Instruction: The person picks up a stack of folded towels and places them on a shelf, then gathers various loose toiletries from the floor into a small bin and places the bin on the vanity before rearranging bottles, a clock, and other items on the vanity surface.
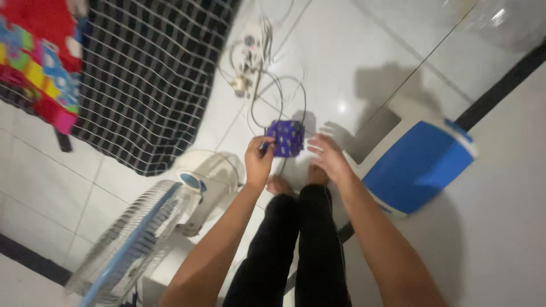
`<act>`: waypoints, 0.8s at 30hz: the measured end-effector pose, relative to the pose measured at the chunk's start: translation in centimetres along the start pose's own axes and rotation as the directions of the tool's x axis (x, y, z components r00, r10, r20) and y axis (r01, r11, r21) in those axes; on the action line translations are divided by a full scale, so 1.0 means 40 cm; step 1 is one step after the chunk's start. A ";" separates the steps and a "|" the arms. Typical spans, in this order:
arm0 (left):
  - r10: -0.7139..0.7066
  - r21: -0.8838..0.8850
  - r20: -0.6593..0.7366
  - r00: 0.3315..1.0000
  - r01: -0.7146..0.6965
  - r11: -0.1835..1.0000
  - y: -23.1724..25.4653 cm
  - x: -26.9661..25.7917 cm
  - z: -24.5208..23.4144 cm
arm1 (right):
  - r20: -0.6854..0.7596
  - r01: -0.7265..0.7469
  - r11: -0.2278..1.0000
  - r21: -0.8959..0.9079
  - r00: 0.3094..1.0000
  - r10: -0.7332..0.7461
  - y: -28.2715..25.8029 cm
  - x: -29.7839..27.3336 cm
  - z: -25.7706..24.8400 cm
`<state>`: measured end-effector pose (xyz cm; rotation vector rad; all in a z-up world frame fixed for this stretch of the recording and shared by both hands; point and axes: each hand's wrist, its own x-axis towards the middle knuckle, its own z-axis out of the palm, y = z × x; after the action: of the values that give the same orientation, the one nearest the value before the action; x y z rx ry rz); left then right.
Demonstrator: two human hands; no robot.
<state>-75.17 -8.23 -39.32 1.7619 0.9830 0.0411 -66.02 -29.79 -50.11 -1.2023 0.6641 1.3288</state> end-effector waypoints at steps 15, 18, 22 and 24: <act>-0.018 -0.491 0.050 0.999 0.040 0.870 0.773 -0.140 -0.285 | 0.149 0.304 0.943 0.132 0.935 -0.322 -0.530 -0.703 0.305; 0.079 -0.469 0.026 0.997 -0.057 0.881 0.861 -0.124 -0.261 | -0.020 0.419 0.903 -0.094 0.906 -0.422 -0.595 -0.666 0.288; 0.016 -0.486 0.118 0.993 0.043 0.873 0.882 -0.095 -0.169 | -0.016 0.550 0.810 -0.202 0.825 -0.564 -0.627 -0.599 0.273; 0.064 -0.377 0.154 0.986 -0.001 0.926 0.887 -0.006 -0.098 | 0.009 0.537 0.833 -0.130 0.841 -0.541 -0.731 -0.579 0.293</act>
<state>-56.19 -8.64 -9.10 1.4034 0.7673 0.0987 -45.83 -22.43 -17.46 -1.3866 0.2223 0.8814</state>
